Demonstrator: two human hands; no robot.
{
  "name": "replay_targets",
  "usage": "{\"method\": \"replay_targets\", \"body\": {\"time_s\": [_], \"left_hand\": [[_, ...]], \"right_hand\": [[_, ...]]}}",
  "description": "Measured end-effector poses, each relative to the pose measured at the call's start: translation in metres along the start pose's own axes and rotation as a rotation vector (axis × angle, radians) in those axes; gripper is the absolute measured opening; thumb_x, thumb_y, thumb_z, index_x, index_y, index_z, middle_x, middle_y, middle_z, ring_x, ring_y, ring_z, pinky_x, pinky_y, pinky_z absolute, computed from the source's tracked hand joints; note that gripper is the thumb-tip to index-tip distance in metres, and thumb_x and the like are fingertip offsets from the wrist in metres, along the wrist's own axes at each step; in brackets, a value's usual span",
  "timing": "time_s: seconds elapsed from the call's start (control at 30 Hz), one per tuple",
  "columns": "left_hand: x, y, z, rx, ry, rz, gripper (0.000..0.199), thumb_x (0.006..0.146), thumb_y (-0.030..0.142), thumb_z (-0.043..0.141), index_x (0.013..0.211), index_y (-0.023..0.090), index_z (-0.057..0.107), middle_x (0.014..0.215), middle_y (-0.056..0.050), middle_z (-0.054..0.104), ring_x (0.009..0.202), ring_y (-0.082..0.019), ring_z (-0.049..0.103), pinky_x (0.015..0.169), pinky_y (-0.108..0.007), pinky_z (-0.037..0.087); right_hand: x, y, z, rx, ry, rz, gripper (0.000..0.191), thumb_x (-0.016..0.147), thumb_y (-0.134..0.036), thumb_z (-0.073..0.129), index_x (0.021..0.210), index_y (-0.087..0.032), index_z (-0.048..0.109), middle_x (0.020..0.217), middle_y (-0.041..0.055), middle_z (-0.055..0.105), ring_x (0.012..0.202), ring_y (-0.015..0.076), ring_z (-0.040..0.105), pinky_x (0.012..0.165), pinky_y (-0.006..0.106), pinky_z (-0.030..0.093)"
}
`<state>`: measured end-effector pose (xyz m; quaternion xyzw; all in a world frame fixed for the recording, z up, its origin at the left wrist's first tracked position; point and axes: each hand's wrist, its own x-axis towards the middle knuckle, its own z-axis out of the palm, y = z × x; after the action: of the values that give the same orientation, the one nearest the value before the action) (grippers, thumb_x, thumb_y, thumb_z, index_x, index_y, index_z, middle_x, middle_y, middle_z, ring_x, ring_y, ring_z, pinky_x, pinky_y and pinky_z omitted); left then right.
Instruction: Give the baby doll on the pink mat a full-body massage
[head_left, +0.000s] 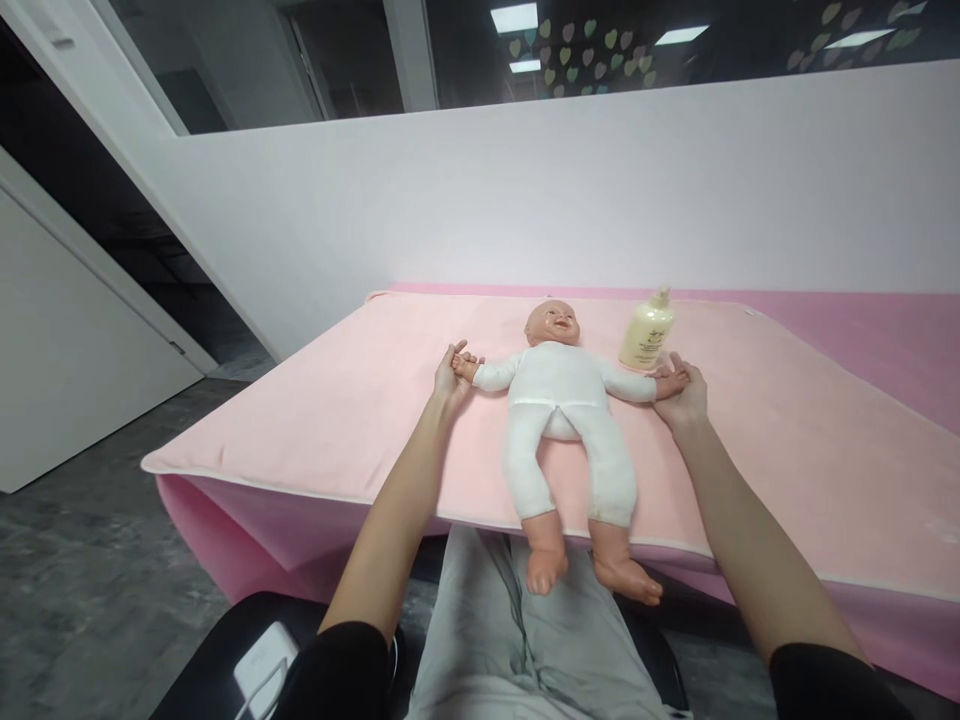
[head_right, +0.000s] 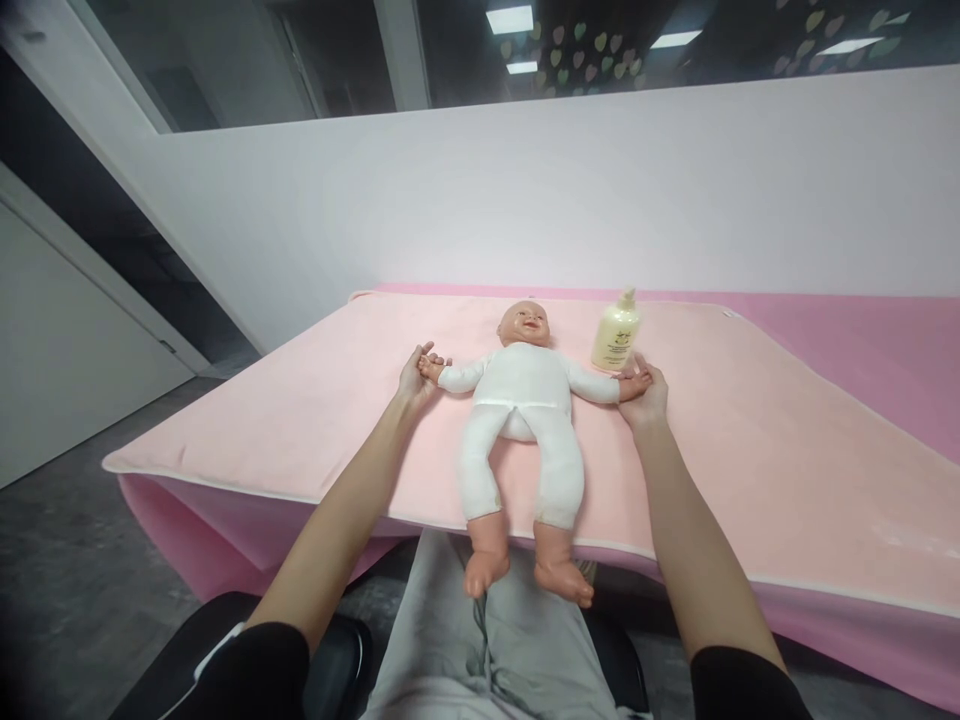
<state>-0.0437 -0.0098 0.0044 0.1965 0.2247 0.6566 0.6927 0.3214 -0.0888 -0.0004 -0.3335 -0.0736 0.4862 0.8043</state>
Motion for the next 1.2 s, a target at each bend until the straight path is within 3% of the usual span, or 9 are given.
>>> {"method": "replay_targets", "body": {"time_s": [0.17,0.33,0.57,0.7,0.83,0.97,1.2], "left_hand": [[-0.003,0.005,0.002,-0.093,0.008,0.003,0.018,0.087,0.023,0.042,0.091,0.014,0.058,0.07,-0.004,0.057,0.066,-0.013,0.059,0.076,-0.03,0.051],[0.0,0.006,0.001,-0.104,0.082,-0.029,0.021,0.082,0.016,0.042,0.097,0.016,0.057,0.08,-0.006,0.06,0.078,-0.017,0.064,0.078,-0.032,0.053],[0.005,0.002,0.0,-0.077,0.027,-0.048,0.019,0.094,0.023,0.041,0.096,0.015,0.058,0.091,-0.01,0.065,0.09,-0.018,0.065,0.084,-0.032,0.052],[0.004,-0.001,-0.001,-0.045,-0.007,-0.08,0.023,0.094,0.028,0.041,0.088,0.016,0.059,0.091,-0.01,0.066,0.088,-0.019,0.065,0.079,-0.034,0.053],[0.004,-0.002,0.001,-0.07,0.003,-0.072,0.022,0.091,0.021,0.039,0.077,0.015,0.055,0.074,-0.006,0.061,0.078,-0.017,0.065,0.079,-0.03,0.052],[0.001,0.0,0.003,-0.056,0.0,-0.094,0.02,0.09,0.017,0.04,0.077,0.015,0.055,0.071,-0.005,0.058,0.074,-0.015,0.063,0.077,-0.027,0.051],[-0.004,0.001,0.005,-0.023,-0.034,-0.08,0.025,0.095,0.025,0.042,0.074,0.017,0.054,0.065,-0.002,0.056,0.065,-0.012,0.059,0.079,-0.03,0.052]], "right_hand": [[-0.003,0.0,-0.002,0.09,-0.061,0.009,0.034,0.091,-0.042,0.031,0.096,-0.019,0.055,0.076,0.0014,0.054,0.054,0.0109,0.049,0.049,0.028,0.051],[-0.001,0.001,-0.008,0.154,-0.104,0.003,0.028,0.083,-0.033,0.033,0.097,-0.02,0.054,0.084,0.0049,0.057,0.062,0.0141,0.054,0.053,0.031,0.053],[-0.003,0.001,-0.005,0.158,-0.16,0.007,0.014,0.083,-0.025,0.035,0.085,-0.021,0.049,0.078,0.0017,0.054,0.064,0.0132,0.055,0.057,0.031,0.054],[-0.003,0.002,-0.003,0.12,-0.137,0.021,0.013,0.085,-0.027,0.036,0.083,-0.02,0.047,0.076,0.0009,0.053,0.061,0.0121,0.053,0.056,0.029,0.053],[0.002,0.003,-0.002,0.083,-0.097,0.013,0.017,0.088,-0.027,0.033,0.081,-0.02,0.047,0.071,-0.0008,0.052,0.056,0.0111,0.051,0.051,0.027,0.051],[0.007,0.004,-0.003,0.033,-0.067,-0.013,0.017,0.09,-0.03,0.036,0.08,-0.021,0.045,0.069,-0.0034,0.051,0.053,0.0101,0.05,0.05,0.026,0.05],[0.011,0.005,-0.006,-0.013,-0.03,-0.026,0.032,0.094,-0.045,0.041,0.072,-0.021,0.04,0.054,-0.0081,0.035,0.042,0.0074,0.038,0.047,0.023,0.046]]}}
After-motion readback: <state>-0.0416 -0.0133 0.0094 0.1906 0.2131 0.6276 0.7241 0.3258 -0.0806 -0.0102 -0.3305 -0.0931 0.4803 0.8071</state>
